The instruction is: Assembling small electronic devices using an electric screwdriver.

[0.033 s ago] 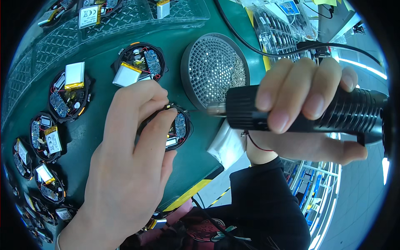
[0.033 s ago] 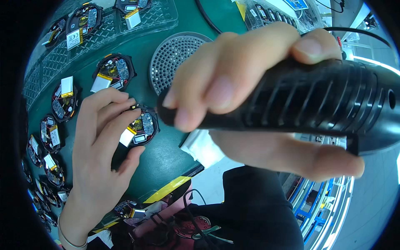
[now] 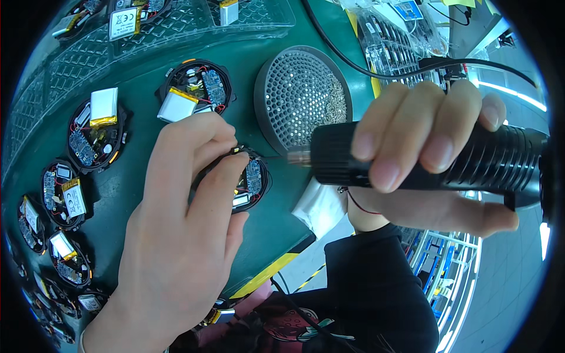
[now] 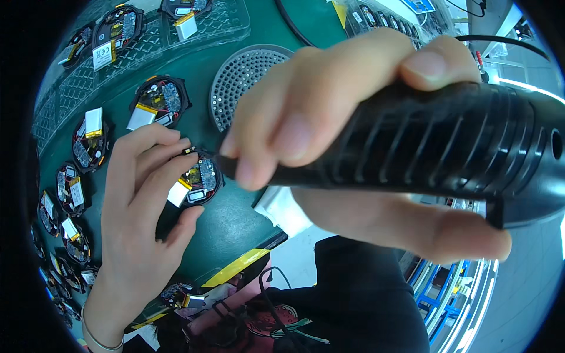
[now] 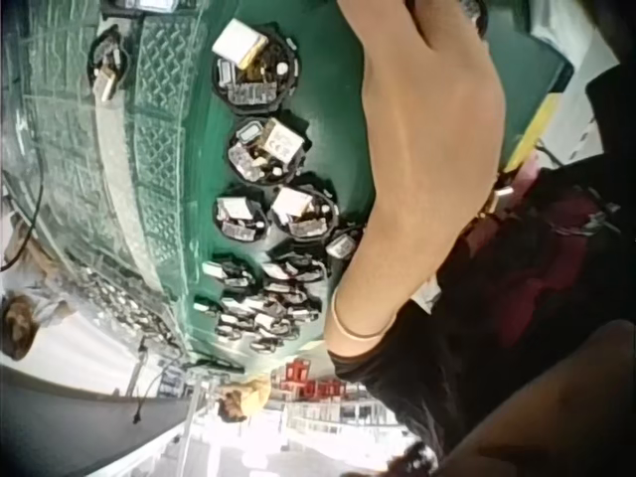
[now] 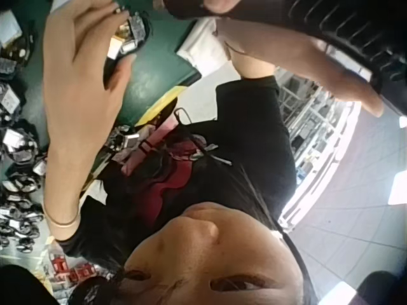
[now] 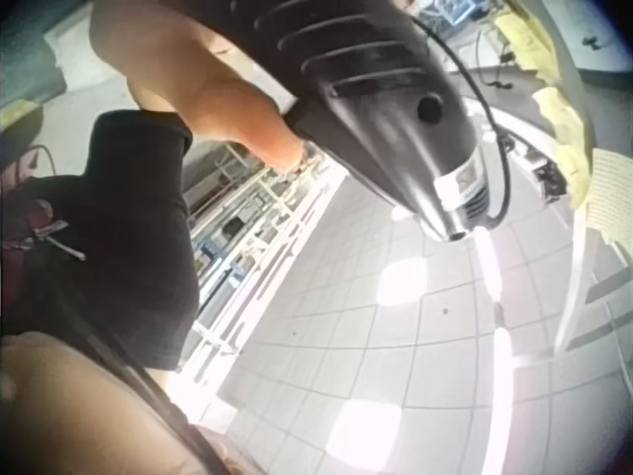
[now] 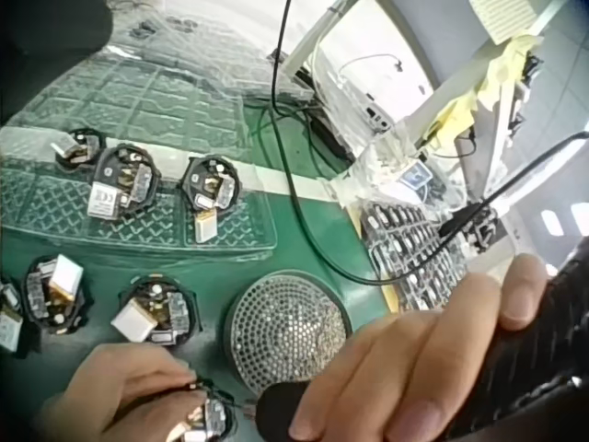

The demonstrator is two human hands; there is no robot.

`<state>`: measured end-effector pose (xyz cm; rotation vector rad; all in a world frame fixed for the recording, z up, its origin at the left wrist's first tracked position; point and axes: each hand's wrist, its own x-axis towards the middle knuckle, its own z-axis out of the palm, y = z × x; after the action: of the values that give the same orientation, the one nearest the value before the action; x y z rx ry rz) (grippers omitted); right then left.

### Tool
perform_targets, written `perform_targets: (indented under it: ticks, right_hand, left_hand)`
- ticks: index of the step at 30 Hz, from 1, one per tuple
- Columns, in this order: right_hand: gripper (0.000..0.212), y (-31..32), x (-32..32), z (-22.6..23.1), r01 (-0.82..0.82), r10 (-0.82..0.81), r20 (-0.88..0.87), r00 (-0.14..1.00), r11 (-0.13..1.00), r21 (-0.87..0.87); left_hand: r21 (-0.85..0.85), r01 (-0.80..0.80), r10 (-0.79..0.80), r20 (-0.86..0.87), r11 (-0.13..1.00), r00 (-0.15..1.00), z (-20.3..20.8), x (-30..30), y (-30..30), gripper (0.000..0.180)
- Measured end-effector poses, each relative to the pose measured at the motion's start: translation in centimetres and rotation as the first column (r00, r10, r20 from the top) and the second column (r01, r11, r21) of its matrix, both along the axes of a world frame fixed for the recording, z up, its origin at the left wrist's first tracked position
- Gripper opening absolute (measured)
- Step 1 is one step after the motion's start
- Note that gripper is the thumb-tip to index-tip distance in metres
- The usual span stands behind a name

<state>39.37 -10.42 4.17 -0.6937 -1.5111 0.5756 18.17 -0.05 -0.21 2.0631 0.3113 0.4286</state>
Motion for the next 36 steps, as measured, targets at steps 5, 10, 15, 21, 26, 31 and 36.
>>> perform_targets:
  ticks: [5, 10, 15, 21, 26, 31, 36]
  right_hand:
    - [0.080, 0.9, -2.0, -1.6, 0.035, -0.035, 0.010, 0.999, 0.999, 0.011]
    - [0.077, 0.8, -3.0, -1.5, 0.075, -0.077, 0.065, 0.995, 0.997, 0.034]
    - [0.074, 1.6, -4.2, -1.8, 0.028, -0.032, 0.072, 0.997, 0.998, 0.055]
    - [0.078, 2.8, -4.0, -1.8, -0.148, 0.146, 0.109, 0.983, 0.989, 0.007]
    - [0.080, 1.9, -0.8, -1.0, -0.166, 0.174, 0.173, 0.969, 0.984, -0.060]
    - [0.077, 1.0, -1.4, -2.3, 0.061, -0.059, -0.328, 0.943, 0.998, -0.006]
    - [0.084, 0.1, 2.2, -2.2, 0.213, -0.199, -0.181, 0.963, 0.975, 0.063]
  left_hand:
    - [0.027, -0.025, 0.026, -0.009, 0.999, 1.000, -0.4, -0.2, -0.4, 0.046]
    - [0.007, -0.025, 0.025, 0.010, 1.000, 1.000, -0.3, 0.0, -0.8, 0.045]
    - [-0.043, -0.047, 0.047, 0.000, 0.998, 0.999, -0.5, -0.2, -0.7, 0.044]
    - [0.028, -0.063, 0.061, 0.054, 0.998, 0.997, -1.2, -0.5, -1.4, 0.043]
    - [0.022, -0.022, 0.021, 0.067, 1.000, 0.998, -1.1, 0.2, -1.7, 0.042]
    - [0.041, -0.027, 0.026, 0.025, 0.999, 0.999, 0.5, 0.6, -1.3, 0.041]
    - [0.330, -0.176, 0.141, 0.127, 0.927, 0.982, -0.1, 2.1, 2.3, 0.049]
